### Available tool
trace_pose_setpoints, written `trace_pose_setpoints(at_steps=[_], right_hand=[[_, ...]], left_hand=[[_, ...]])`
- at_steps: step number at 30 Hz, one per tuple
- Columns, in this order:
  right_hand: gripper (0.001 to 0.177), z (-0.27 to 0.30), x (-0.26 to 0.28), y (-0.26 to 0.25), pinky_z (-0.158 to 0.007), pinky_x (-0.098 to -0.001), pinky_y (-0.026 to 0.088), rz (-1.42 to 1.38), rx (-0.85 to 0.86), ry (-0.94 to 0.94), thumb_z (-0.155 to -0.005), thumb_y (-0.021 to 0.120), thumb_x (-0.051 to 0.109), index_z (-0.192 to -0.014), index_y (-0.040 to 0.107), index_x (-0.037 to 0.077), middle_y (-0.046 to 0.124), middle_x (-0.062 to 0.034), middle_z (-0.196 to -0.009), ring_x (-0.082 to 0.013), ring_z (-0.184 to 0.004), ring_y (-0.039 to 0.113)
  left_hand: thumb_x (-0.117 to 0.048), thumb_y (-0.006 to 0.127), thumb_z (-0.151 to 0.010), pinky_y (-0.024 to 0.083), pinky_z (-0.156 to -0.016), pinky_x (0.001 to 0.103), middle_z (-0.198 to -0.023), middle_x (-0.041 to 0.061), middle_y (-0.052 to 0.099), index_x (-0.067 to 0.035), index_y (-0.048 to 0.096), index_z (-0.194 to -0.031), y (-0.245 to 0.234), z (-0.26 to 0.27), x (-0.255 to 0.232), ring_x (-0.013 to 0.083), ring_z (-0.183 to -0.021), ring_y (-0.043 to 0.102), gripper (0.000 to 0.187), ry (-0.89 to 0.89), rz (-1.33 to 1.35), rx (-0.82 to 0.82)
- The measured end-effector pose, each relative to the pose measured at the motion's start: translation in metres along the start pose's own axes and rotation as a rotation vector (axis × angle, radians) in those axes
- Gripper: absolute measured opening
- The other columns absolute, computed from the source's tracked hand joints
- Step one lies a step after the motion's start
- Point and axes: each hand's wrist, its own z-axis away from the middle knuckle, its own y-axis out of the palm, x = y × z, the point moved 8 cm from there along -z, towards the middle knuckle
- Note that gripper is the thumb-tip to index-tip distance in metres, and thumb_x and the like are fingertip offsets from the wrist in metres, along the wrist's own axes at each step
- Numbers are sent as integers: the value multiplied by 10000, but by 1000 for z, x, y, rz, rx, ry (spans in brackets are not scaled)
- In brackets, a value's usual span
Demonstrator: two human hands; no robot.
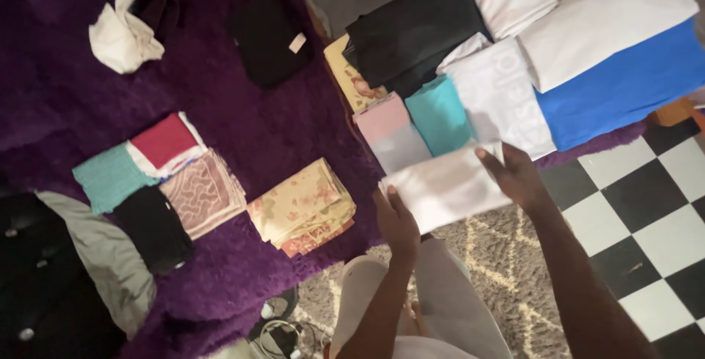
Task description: The person packs a suitcase by picking up folded clothes and towels from a purple surface and placing them into the luggage. They handle each item one at a time, smoothing and arranging them into rows until the suitcase is filled.
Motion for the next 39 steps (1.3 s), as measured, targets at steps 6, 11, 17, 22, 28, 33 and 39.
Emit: trace_pose_setpoints(at_steps=[6, 11, 17, 22, 28, 33, 39], right_hand=[[484, -53, 12, 8, -656, -475, 471, 465, -226, -240, -1109, 664, 418, -986, 634, -50, 614, -250, -766, -385, -678, 603], [415, -44, 17, -2, -615, -530, 480, 467, -354, -267, -1073, 648, 376, -954, 605, -19, 636, -272, -758, -485, -718, 637], [356, -42, 19, 0, -617, -564, 474, 478, -376, -291, -1078, 631, 366, -989, 616, 21, 646, -261, -749, -493, -721, 640], [358, -50, 23, 0, -635, -586, 489, 585, -424, -344, -1094, 639, 371, -990, 616, 29, 655, -255, -754, -496, -726, 646], [302, -31, 32, -4, -746, -541, 527, 507, -479, -383, -1129, 623, 314, -1164, 606, 14, 698, -219, -941, -436, -859, 682], [395, 33, 65, 6, -1043, -526, 482, 519, -674, -648, -1180, 582, 210, -1350, 503, -137, 588, -292, -1270, -439, -1240, 596], [325, 93, 89, 94, -1098, -502, 495, 293, -587, -718, -1179, 538, 215, -1362, 566, -53, 631, -240, -1333, -396, -1278, 608]], left_hand=[[-447, 279, -1163, 504, -886, 531, -1205, 324, 583, 41, 476, -1361, 16, -18, -5, 516, -1063, 619, 562, 297, -95, -355], [-474, 311, -1092, 545, -851, 508, -1204, 252, 635, -9, 483, -1369, 24, -17, -10, 463, -1034, 665, 567, 71, -8, -260], [-429, 379, -1087, 539, -820, 532, -1147, 243, 668, -31, 509, -1320, 19, -30, -15, 473, -995, 668, 478, -1, -41, -212], [-458, 383, -1097, 575, -787, 506, -1121, 242, 679, -24, 506, -1295, 8, -23, -31, 460, -984, 691, 493, 198, 11, -328], [-479, 378, -1091, 566, -806, 492, -1054, 212, 667, -8, 485, -1283, 7, -22, -16, 416, -928, 702, 520, 110, 22, -232], [-449, 392, -1081, 518, -863, 470, -1130, 218, 613, 17, 527, -1278, -17, -17, -10, 379, -1006, 657, 524, 210, 74, -292], [-443, 428, -1102, 510, -871, 448, -1091, 163, 631, -35, 565, -1236, -75, -29, 47, 338, -981, 657, 451, 105, 68, -327]])
